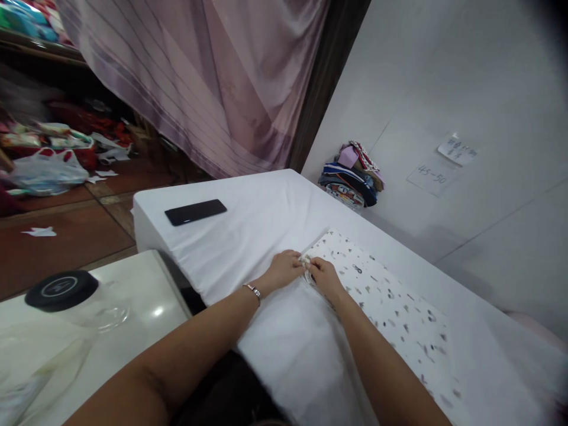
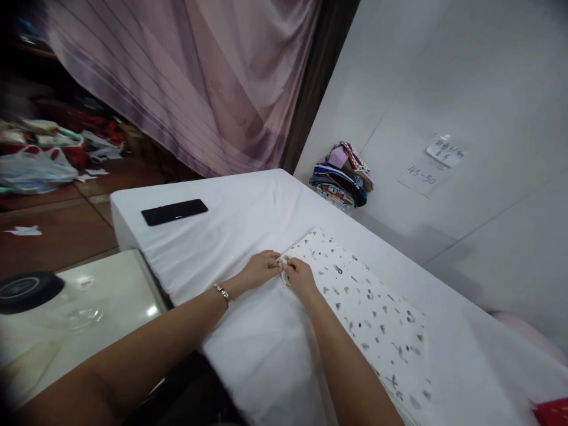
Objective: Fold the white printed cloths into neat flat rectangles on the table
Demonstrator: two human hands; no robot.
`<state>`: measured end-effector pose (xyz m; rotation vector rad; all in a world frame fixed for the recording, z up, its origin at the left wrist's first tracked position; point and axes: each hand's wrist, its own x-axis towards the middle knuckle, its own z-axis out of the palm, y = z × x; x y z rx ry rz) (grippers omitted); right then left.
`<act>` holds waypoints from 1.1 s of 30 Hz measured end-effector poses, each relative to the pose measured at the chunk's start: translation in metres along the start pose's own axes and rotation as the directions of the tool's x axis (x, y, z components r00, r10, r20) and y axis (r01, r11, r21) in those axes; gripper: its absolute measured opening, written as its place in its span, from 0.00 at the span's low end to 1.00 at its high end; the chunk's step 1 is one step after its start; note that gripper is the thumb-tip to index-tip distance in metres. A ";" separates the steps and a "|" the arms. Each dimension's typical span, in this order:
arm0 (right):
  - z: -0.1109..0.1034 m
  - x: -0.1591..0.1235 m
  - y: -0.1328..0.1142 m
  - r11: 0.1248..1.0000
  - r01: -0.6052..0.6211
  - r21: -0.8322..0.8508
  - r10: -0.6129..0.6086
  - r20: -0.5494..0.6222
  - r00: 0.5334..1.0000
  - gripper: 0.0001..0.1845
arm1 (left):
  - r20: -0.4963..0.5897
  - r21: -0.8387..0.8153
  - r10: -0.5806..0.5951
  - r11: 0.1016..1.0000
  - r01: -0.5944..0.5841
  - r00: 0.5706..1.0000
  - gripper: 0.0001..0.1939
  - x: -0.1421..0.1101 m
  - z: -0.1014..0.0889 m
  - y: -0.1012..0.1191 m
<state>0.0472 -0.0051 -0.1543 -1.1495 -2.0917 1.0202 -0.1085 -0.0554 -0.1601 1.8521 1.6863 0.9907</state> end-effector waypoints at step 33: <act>0.013 -0.019 -0.030 0.706 0.135 -0.696 -0.166 0.023 0.986 0.10 | 0.023 -0.241 -0.141 0.960 0.142 0.990 0.17 0.009 -0.005 -0.004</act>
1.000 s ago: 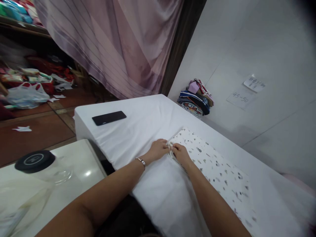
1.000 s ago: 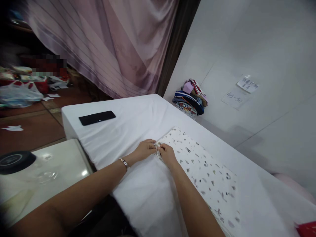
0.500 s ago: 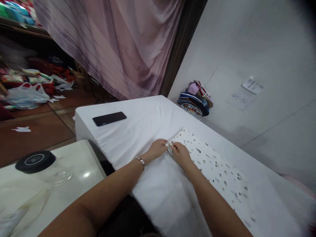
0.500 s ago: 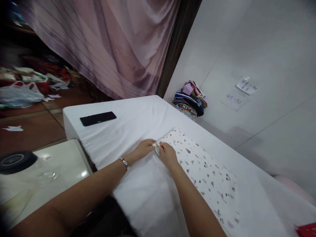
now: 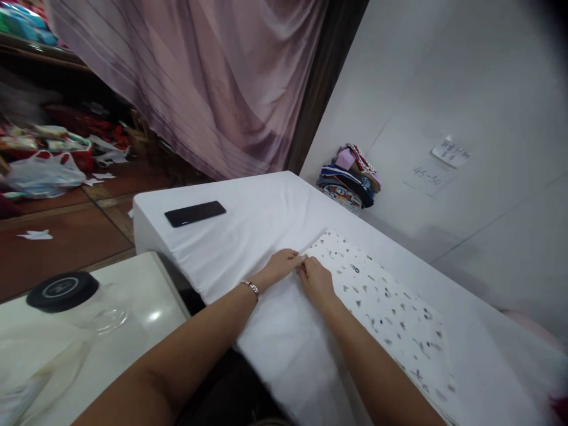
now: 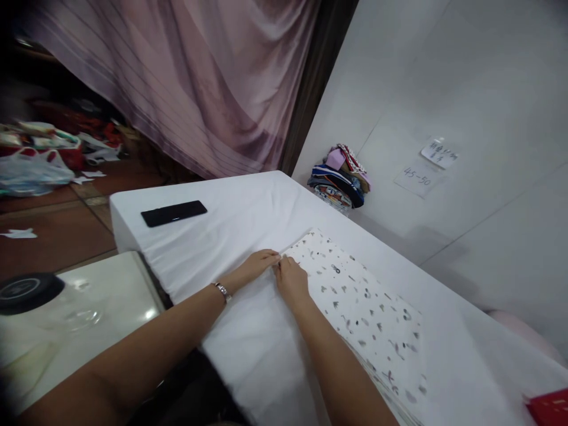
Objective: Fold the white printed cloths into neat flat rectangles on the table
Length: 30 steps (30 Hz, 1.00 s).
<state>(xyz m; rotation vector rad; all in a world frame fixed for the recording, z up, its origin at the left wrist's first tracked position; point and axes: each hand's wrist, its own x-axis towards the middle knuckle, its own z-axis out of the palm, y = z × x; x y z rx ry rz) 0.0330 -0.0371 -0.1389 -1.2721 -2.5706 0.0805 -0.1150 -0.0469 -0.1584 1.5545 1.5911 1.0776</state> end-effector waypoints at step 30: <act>0.002 -0.035 0.027 0.983 0.161 0.091 -0.158 -0.035 0.987 0.16 | -0.152 0.510 0.150 0.859 -0.053 0.977 0.10 -0.007 0.012 0.000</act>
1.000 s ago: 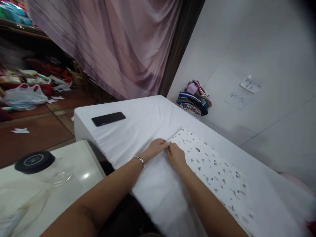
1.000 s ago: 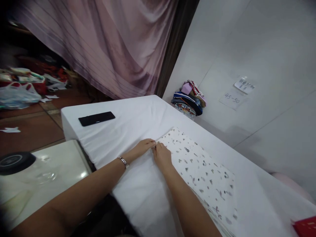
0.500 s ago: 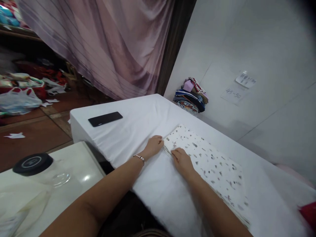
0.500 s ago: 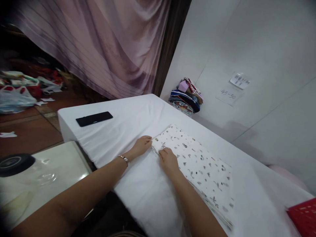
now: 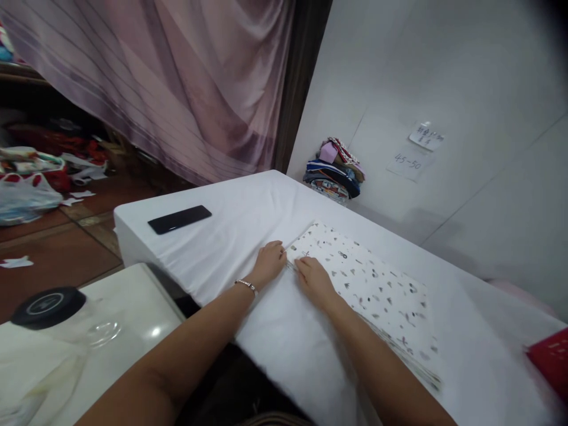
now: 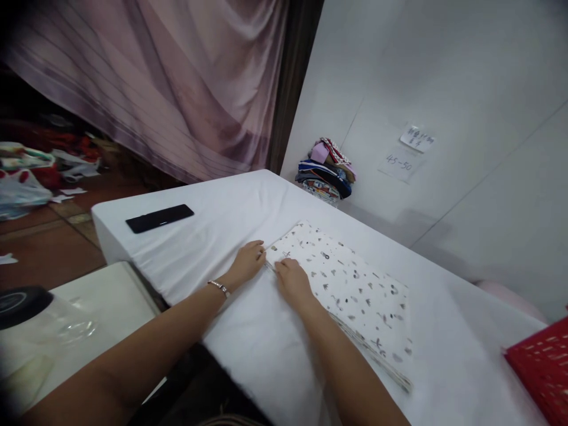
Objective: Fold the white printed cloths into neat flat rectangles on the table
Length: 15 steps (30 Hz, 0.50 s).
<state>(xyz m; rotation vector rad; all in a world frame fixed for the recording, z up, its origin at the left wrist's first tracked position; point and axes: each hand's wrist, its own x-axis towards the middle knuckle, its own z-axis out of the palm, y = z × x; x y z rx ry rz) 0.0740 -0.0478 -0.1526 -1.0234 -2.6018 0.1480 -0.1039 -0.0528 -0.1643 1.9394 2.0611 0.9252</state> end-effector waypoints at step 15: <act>0.025 0.004 -0.013 0.991 -0.086 -0.100 0.087 0.001 0.996 0.16 | -0.028 -0.057 0.396 0.916 -0.397 0.918 0.17 -0.004 -0.001 0.002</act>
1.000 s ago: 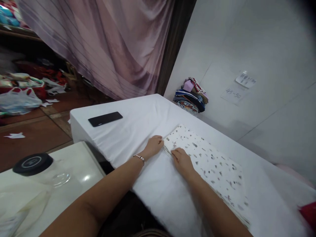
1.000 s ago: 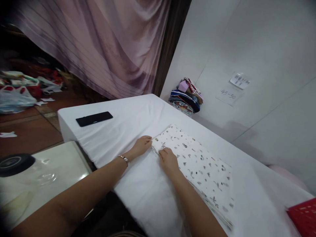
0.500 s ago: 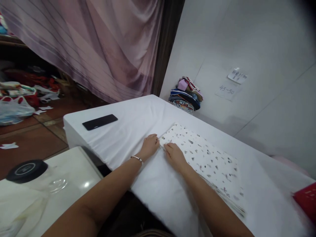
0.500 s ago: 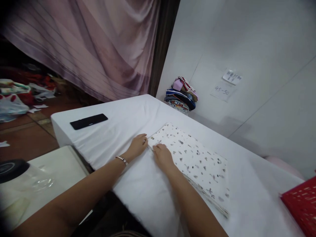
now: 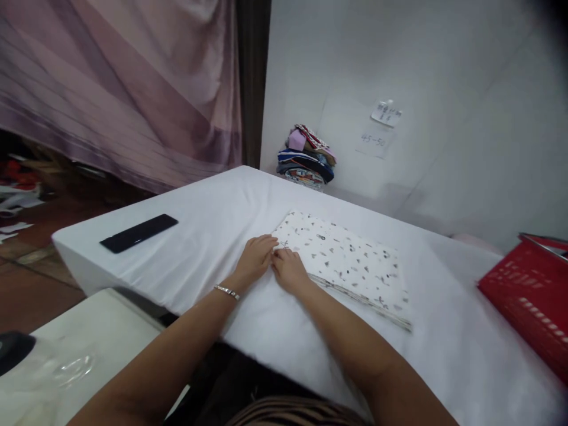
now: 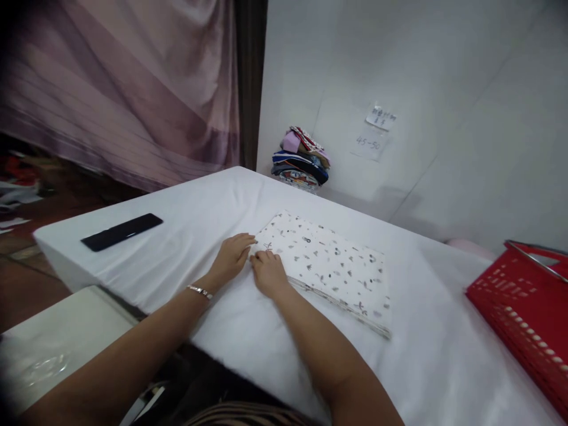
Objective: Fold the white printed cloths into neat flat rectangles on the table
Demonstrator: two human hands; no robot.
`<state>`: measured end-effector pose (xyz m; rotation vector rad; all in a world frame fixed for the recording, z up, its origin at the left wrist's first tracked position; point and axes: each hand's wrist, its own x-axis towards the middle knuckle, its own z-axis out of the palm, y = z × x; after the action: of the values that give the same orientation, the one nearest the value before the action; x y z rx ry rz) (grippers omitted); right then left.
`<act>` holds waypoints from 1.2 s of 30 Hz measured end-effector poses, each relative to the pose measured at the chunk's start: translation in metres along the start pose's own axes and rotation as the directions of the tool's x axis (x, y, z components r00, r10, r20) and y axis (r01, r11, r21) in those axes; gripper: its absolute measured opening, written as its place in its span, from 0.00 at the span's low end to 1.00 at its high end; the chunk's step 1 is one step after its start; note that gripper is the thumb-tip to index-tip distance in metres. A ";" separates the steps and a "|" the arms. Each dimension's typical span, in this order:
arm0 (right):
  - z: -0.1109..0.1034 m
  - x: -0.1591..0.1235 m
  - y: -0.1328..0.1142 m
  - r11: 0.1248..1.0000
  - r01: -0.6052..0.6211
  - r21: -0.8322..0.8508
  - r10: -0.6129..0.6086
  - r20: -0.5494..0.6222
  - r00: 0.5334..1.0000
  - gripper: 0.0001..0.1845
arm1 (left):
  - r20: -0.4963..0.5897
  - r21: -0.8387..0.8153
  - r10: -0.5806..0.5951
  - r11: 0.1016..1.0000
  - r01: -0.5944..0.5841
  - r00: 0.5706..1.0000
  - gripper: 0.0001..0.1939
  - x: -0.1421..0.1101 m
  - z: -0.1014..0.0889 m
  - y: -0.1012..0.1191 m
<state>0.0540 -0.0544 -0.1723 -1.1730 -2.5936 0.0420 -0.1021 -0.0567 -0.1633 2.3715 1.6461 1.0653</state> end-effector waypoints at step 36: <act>-0.125 -0.262 0.152 0.084 -0.776 0.626 0.921 0.249 0.301 0.10 | 0.184 0.152 -0.240 0.965 0.213 0.953 0.21 0.034 -0.022 0.023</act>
<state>0.3633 -0.1579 -0.1409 -2.0159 -1.0416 0.9522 -0.0895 -0.0450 -0.1196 2.2055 1.9047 0.6741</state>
